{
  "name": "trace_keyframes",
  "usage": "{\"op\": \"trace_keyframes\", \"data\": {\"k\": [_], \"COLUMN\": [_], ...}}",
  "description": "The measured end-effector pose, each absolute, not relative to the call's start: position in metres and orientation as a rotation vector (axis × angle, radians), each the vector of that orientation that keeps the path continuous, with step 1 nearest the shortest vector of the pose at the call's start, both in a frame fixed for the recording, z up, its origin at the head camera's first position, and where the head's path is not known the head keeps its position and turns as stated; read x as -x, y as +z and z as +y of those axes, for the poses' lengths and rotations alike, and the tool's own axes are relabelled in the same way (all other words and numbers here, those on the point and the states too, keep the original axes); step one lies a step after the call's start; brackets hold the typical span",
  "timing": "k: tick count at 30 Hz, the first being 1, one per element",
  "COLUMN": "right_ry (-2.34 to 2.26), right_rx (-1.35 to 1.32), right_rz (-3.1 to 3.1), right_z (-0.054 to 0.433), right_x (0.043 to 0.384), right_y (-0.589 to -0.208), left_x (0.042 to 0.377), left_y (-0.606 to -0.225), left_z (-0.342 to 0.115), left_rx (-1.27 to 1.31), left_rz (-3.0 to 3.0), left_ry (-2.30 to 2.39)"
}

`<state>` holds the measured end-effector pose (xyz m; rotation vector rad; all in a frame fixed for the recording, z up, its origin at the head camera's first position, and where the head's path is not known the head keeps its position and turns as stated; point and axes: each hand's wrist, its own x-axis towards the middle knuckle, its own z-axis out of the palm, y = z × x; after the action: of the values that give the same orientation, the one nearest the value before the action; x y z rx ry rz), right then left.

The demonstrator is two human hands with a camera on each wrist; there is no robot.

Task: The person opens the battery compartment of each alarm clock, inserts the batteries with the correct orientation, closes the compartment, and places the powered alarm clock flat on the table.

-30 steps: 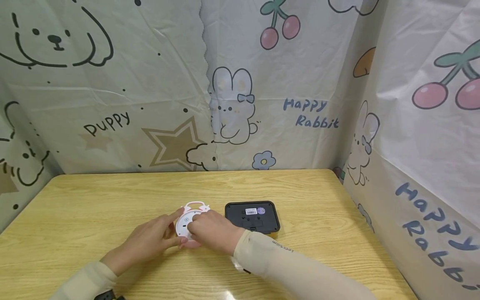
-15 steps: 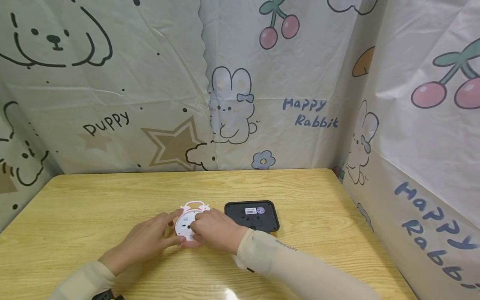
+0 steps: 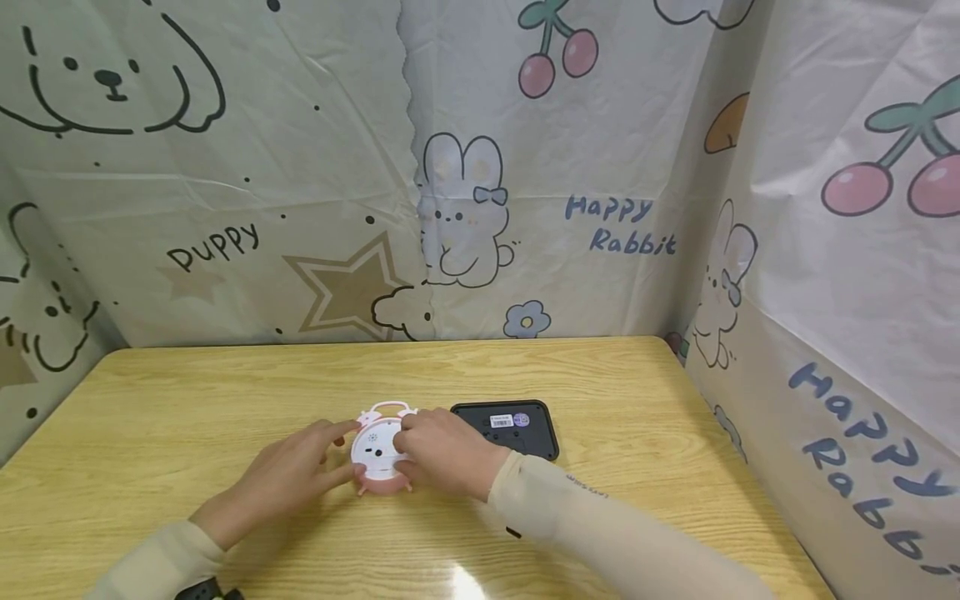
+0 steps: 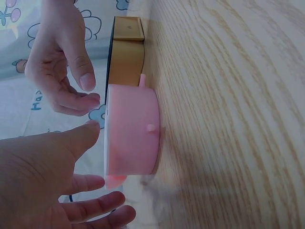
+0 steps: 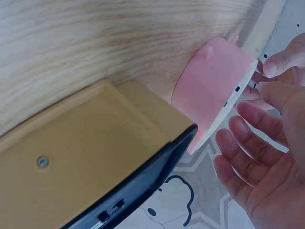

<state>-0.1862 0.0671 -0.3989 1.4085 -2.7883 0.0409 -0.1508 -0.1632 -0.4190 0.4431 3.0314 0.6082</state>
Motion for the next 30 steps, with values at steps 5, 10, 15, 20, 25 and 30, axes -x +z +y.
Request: {"op": "trace_keyframes", "data": {"k": [5, 10, 15, 20, 25, 30], "right_ry": [0.056, 0.070, 0.082, 0.074, 0.094, 0.102], "right_rx": [-1.358, -1.323, -1.315, -1.315, -1.324, -1.325], "right_rz": [-2.831, -2.867, -2.865, -2.860, -2.845, -2.827], "right_z": [0.072, 0.078, 0.083, 0.086, 0.089, 0.093], "right_x": [0.187, 0.188, 0.189, 0.187, 0.185, 0.185], "right_y": [-0.395, -0.395, -0.398, -0.400, -0.402, -0.403], "left_x": [0.151, 0.150, 0.149, 0.147, 0.145, 0.145], "left_y": [-0.416, -0.412, -0.412, -0.412, -0.412, -0.410], "left_z": [-0.163, -0.161, -0.159, -0.156, -0.154, -0.153], "left_rx": [-0.464, -0.483, -0.478, -0.466, -0.471, -0.473], "left_rz": [3.053, 3.071, 3.066, 3.056, 3.080, 3.094], "left_ry": [0.630, 0.647, 0.692, 0.752, 0.754, 0.756]}}
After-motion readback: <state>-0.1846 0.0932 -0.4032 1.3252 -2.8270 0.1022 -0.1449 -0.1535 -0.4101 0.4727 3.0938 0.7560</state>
